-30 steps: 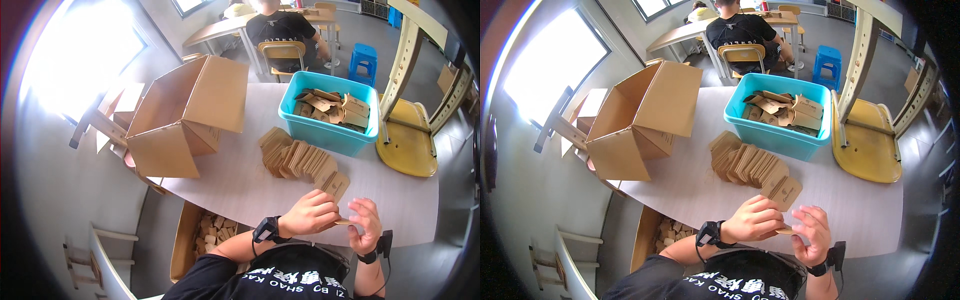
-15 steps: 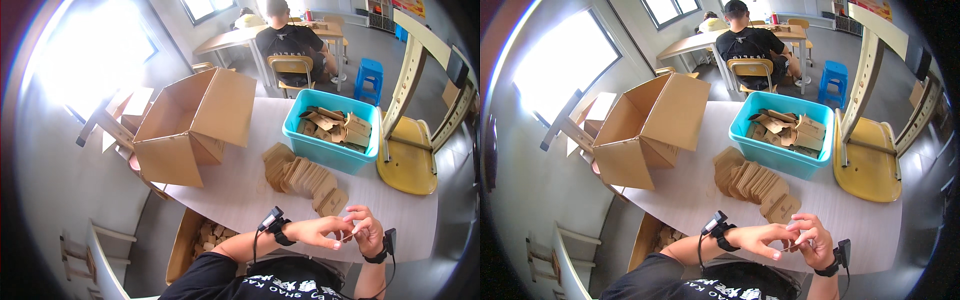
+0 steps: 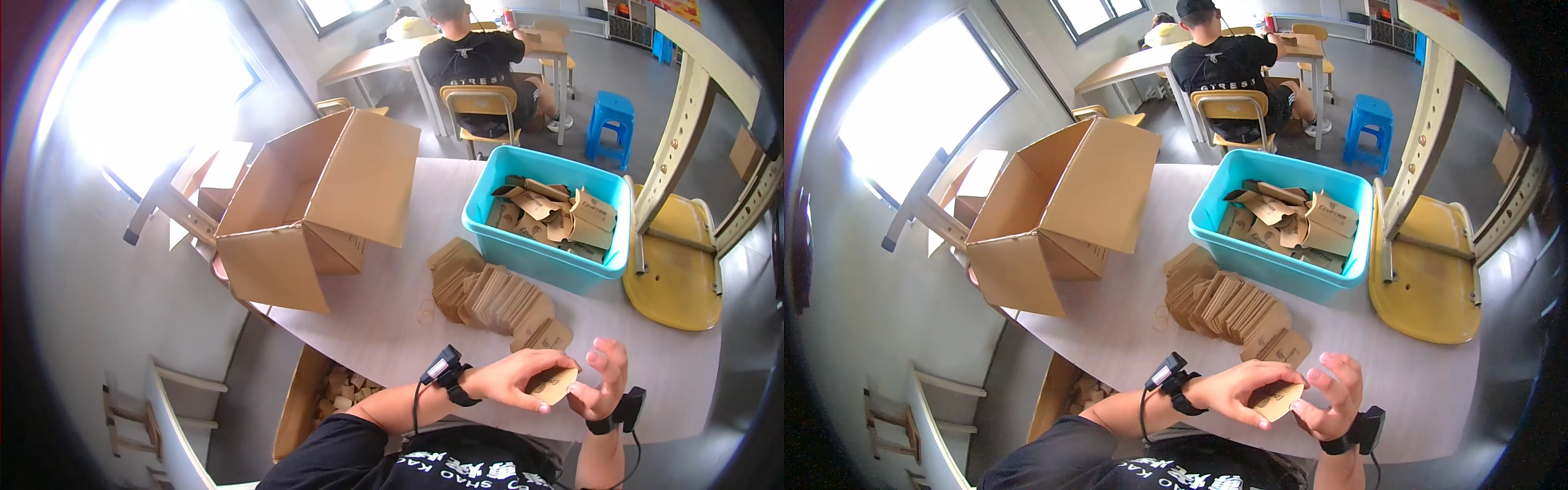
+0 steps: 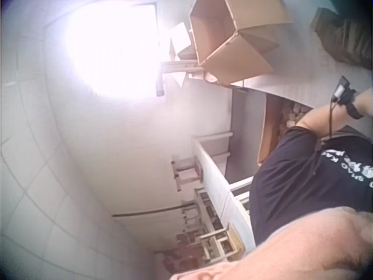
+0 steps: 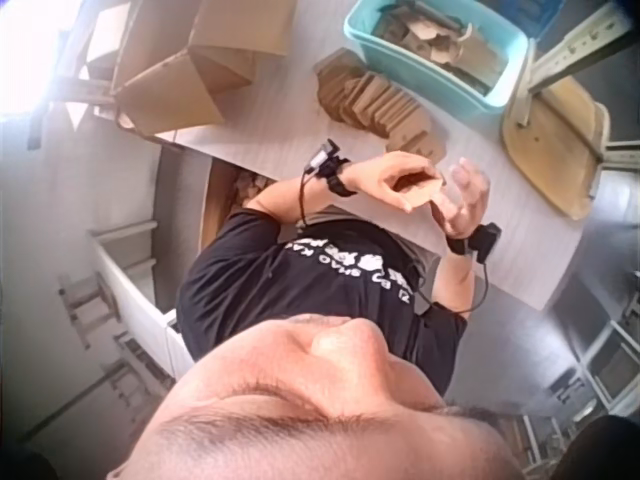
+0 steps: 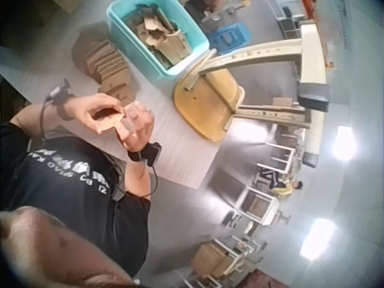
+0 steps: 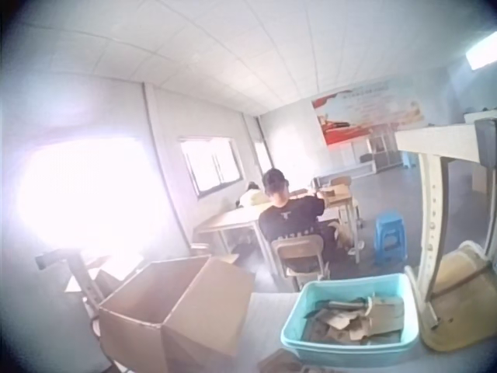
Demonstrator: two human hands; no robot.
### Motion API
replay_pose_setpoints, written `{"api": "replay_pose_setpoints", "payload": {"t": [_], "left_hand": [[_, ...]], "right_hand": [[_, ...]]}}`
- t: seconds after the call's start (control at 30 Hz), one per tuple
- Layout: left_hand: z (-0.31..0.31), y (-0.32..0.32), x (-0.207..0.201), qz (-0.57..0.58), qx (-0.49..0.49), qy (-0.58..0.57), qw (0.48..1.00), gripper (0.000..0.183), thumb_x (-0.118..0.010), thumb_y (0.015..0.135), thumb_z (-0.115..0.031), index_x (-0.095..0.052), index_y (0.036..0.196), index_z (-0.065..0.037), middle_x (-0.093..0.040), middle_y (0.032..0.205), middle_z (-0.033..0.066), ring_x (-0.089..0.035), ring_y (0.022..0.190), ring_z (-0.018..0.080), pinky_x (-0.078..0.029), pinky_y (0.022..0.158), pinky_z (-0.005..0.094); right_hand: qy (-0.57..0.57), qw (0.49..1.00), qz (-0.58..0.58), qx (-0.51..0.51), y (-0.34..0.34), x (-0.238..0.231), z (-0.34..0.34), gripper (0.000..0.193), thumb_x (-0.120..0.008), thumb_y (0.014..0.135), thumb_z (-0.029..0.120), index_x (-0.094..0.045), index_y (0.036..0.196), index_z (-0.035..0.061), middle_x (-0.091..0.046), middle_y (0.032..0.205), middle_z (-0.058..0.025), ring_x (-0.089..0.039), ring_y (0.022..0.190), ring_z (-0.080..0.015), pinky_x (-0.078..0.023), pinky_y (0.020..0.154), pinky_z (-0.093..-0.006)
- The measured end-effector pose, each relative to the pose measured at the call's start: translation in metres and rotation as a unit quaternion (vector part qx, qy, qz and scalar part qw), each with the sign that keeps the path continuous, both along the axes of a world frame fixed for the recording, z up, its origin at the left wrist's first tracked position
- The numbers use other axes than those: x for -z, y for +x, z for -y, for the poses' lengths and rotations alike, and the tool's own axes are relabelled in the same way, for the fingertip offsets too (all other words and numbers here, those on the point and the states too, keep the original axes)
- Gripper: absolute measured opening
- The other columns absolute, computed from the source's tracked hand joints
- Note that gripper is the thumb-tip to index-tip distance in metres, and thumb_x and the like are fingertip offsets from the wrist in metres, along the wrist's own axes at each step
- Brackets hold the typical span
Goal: Sorting and counting cardboard shoe labels or tags.
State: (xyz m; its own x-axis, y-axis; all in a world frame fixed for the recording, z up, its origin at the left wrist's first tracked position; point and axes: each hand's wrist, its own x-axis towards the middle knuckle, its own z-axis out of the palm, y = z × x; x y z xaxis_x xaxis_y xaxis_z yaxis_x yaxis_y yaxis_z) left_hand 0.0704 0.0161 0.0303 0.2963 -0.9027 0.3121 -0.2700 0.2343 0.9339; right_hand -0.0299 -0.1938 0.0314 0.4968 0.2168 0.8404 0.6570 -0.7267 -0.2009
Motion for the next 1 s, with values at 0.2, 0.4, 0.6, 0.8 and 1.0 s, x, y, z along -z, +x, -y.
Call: {"api": "replay_pose_setpoints", "payload": {"t": [0.2,0.4,0.6,0.8,1.0], "left_hand": [[-0.002,0.009,-0.003,0.023,0.013,0.003,1.000,0.080,-0.082,0.079,-0.054,-0.054,0.130,0.002,-0.062,0.109,0.0170,-0.063,0.096,0.0361,-0.051,0.081,0.0419],[-0.004,0.017,0.002,0.073,-0.018,0.038,0.996,0.072,-0.086,0.076,-0.050,-0.058,0.119,0.001,-0.060,0.093,0.0141,-0.061,0.081,0.0354,-0.049,0.068,0.0413],[-0.002,0.012,0.004,0.059,0.008,0.021,0.998,0.066,-0.088,0.075,-0.048,-0.060,0.113,-0.001,-0.060,0.088,0.0124,-0.062,0.077,0.0336,-0.049,0.065,0.0399],[-0.005,0.009,0.002,-0.014,0.072,0.037,0.997,0.060,-0.089,0.076,-0.045,-0.062,0.108,-0.002,-0.060,0.087,0.0087,-0.063,0.075,0.0275,-0.049,0.065,0.0387],[-0.014,-0.004,-0.003,-0.063,0.105,0.060,0.991,0.063,-0.087,0.078,-0.049,-0.064,0.111,0.000,-0.067,0.094,0.0092,-0.066,0.082,0.0250,-0.051,0.073,0.0355]], "right_hand": [[-0.029,0.999,0.034,0.003,-0.001,0.007,0.000,0.032,-0.085,0.072,0.021,-0.062,0.094,0.0222,-0.060,0.133,-0.0037,-0.058,0.119,-0.0383,-0.053,0.088,-0.0566],[0.003,0.994,-0.090,-0.069,0.010,-0.006,0.004,0.024,-0.078,0.075,0.019,-0.059,0.090,0.0203,-0.068,0.128,-0.0027,-0.057,0.123,-0.0387,-0.053,0.093,-0.0577],[-0.009,0.989,-0.114,-0.096,0.006,-0.011,0.003,0.015,-0.071,0.080,0.022,-0.057,0.085,0.0192,-0.069,0.129,-0.0019,-0.058,0.130,-0.0367,-0.049,0.105,-0.0549],[-0.021,0.988,-0.108,-0.107,-0.004,-0.025,-0.004,0.012,-0.070,0.082,0.020,-0.059,0.084,0.0182,-0.070,0.128,-0.0019,-0.058,0.130,-0.0374,-0.046,0.109,-0.0548],[-0.051,0.985,-0.120,-0.113,-0.029,-0.041,-0.011,0.010,-0.070,0.087,0.021,-0.061,0.088,0.0168,-0.072,0.124,-0.0027,-0.057,0.130,-0.0408,-0.046,0.107,-0.0577]]}}
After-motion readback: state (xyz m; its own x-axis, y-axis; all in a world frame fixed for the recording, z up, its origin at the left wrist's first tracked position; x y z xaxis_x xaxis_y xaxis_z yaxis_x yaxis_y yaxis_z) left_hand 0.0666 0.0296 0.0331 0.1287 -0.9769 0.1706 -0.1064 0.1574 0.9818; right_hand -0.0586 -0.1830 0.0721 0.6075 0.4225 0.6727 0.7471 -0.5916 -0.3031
